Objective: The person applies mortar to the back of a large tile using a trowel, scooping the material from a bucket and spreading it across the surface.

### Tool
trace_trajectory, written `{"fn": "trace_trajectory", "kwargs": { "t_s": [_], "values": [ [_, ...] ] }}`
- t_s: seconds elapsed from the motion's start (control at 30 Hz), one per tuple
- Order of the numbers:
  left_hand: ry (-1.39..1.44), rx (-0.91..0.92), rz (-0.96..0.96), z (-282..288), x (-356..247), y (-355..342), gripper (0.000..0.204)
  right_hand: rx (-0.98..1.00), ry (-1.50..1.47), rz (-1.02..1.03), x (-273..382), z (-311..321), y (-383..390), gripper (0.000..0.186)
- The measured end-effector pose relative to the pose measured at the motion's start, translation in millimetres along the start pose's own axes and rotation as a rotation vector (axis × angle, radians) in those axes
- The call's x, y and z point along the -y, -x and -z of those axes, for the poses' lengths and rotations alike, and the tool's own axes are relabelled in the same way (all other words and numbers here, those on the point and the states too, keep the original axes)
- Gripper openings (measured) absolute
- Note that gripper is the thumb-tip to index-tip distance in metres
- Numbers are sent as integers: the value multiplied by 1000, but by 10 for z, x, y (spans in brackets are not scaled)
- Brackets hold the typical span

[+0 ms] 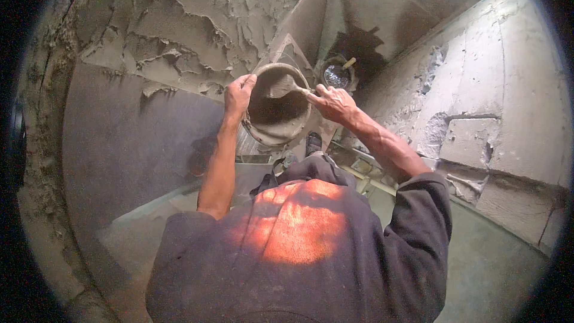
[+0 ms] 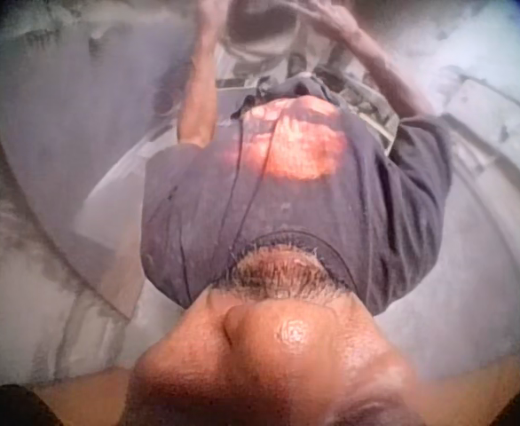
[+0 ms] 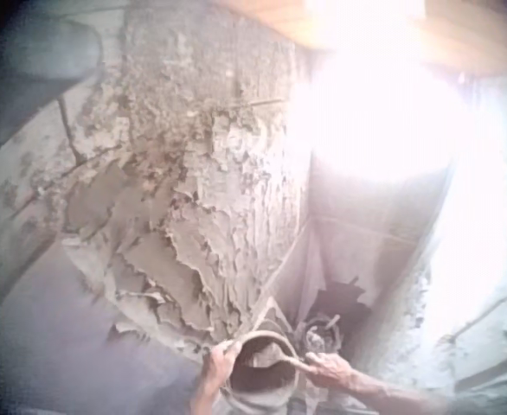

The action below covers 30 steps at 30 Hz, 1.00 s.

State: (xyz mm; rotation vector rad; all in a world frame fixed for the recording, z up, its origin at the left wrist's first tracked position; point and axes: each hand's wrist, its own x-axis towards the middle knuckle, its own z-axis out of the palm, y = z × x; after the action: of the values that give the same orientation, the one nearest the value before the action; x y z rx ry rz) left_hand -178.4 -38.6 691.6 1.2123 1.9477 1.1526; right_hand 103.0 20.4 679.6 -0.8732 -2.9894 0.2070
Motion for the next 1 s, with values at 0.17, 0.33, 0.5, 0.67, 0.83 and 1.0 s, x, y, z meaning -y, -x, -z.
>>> {"fn": "trace_trajectory", "kwargs": {
  "t_s": [0.17, 0.33, 0.5, 0.67, 0.83, 1.0],
  "values": [
    [81, -89, 6, -159, -372, 59, 29, 35, -336, -235, 382, -537, 525, 60],
    [143, -225, -114, -116, -223, 200, 32, 85, -789, -338, 838, -170, 564, 41],
    [153, -187, -71, 10, -688, 168, 32, -77, -312, -397, 495, 139, 600, 47],
    [308, -219, -143, -48, -752, 62, 32, -62, -303, -385, 593, -42, 637, 46],
    [231, -227, -177, -39, -648, 171, 37, -75, -472, -417, 965, 126, 593, 47],
    [297, -103, -144, -158, -582, 54, 36, -67, -10, -154, 452, 805, 227, 47]
  ]
}}
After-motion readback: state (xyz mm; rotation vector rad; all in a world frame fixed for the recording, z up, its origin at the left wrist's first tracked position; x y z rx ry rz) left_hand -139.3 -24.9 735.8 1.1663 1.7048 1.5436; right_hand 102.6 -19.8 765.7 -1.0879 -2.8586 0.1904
